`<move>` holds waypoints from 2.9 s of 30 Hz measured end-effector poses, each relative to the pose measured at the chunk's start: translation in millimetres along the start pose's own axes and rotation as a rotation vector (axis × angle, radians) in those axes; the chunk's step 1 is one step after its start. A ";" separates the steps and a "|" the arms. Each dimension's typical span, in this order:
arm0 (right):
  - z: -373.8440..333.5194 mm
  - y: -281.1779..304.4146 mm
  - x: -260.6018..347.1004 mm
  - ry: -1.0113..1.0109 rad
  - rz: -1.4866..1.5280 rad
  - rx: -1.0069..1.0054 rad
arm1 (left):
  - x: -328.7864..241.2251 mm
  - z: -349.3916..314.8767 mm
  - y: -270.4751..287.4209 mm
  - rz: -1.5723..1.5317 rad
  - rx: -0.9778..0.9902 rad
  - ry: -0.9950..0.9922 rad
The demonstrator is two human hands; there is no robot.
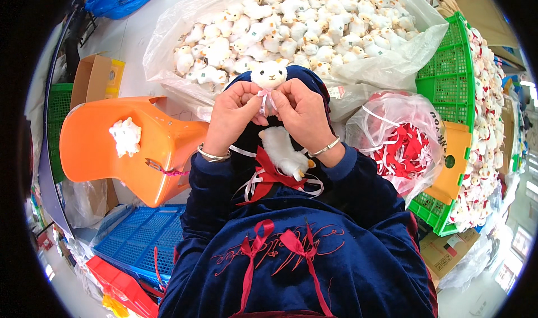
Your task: The person ties a white ribbon around the neck of a small white plush toy, then places a red paper hat on its head. The person repeats this process with another plush toy.
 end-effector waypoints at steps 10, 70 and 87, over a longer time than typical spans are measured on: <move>-0.8 -1.1 6.1 0.086 -0.109 -0.059 | -8.6 -4.1 -5.1 0.100 0.004 -0.061; -4.3 -6.7 16.9 0.149 -0.174 -0.045 | -1.1 0.7 -3.8 0.063 -0.136 -0.043; 3.3 3.7 -2.4 -0.084 0.118 -0.032 | 14.3 -0.5 -5.1 -0.037 -0.122 -0.125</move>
Point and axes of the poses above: each hand's wrist, its own z-axis towards the middle knuckle, its own y-axis out of the back of the hand, x = y × z, the point moved 4 cm from there along z, towards the middle knuckle, and after that the axes turned 6 degrees about z, right-handed, at the moved point
